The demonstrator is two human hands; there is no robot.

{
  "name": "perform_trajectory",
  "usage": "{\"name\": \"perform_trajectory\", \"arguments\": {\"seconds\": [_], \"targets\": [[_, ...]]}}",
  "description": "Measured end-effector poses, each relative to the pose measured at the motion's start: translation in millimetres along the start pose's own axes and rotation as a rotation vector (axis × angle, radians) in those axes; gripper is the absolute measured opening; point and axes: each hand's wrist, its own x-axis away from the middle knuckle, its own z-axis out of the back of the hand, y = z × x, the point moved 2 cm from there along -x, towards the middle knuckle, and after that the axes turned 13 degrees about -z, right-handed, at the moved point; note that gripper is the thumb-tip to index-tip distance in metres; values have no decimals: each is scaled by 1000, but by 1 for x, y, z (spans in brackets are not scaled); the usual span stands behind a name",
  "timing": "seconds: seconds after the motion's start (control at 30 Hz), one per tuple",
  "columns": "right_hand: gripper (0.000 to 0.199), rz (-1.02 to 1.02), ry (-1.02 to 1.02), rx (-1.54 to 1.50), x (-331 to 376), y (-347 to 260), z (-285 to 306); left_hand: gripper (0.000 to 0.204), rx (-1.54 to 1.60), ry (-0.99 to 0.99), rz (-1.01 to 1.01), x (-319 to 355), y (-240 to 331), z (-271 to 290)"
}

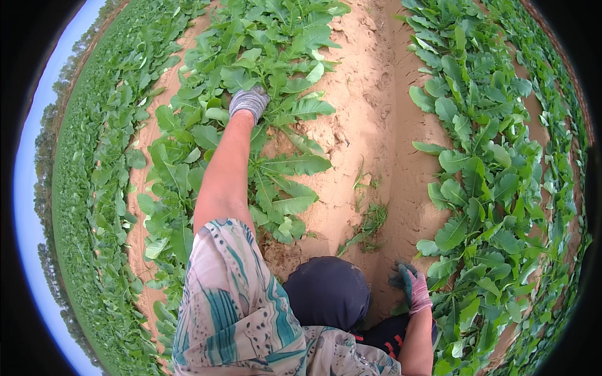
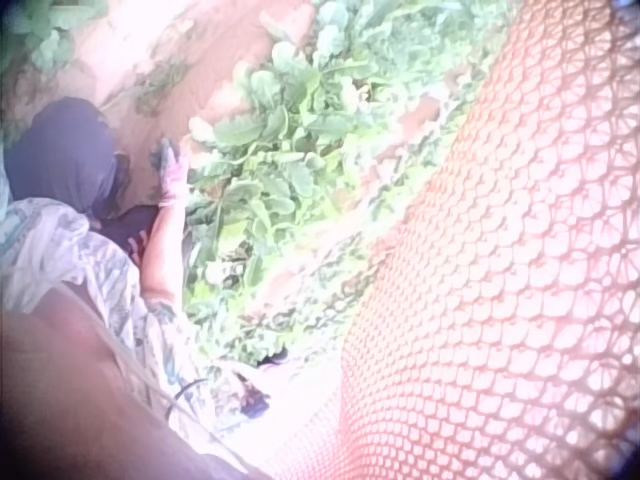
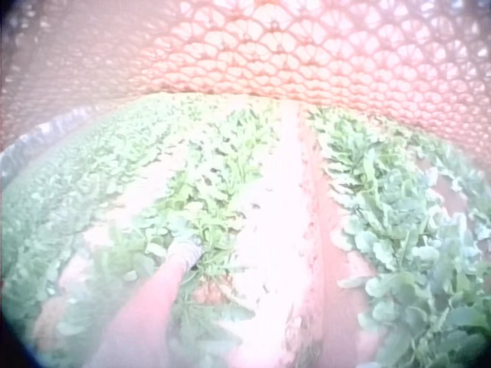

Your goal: The person kneels in a field and pulls weeds from between rows of leafy green plants by hand, placing the removed weeds on the ground beside them.

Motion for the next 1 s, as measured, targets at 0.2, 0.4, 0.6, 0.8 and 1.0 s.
{"name": "perform_trajectory", "arguments": {"seconds": [0.2,0.4,0.6,0.8,1.0], "targets": [[48,-37,-16,-55,1,-3,-2,36,155,7,23,20,52,11],[46,-55,-28,-89,1,-4,0,39,412,392,259,29,42,12],[48,-52,-19,-88,1,-4,1,50,378,232,290,5,22,-3],[48,-49,-27,-95,0,-4,2,44,466,205,206,8,39,-16],[51,-39,-25,-77,2,-5,0,35,575,539,304,44,50,-38]]}}
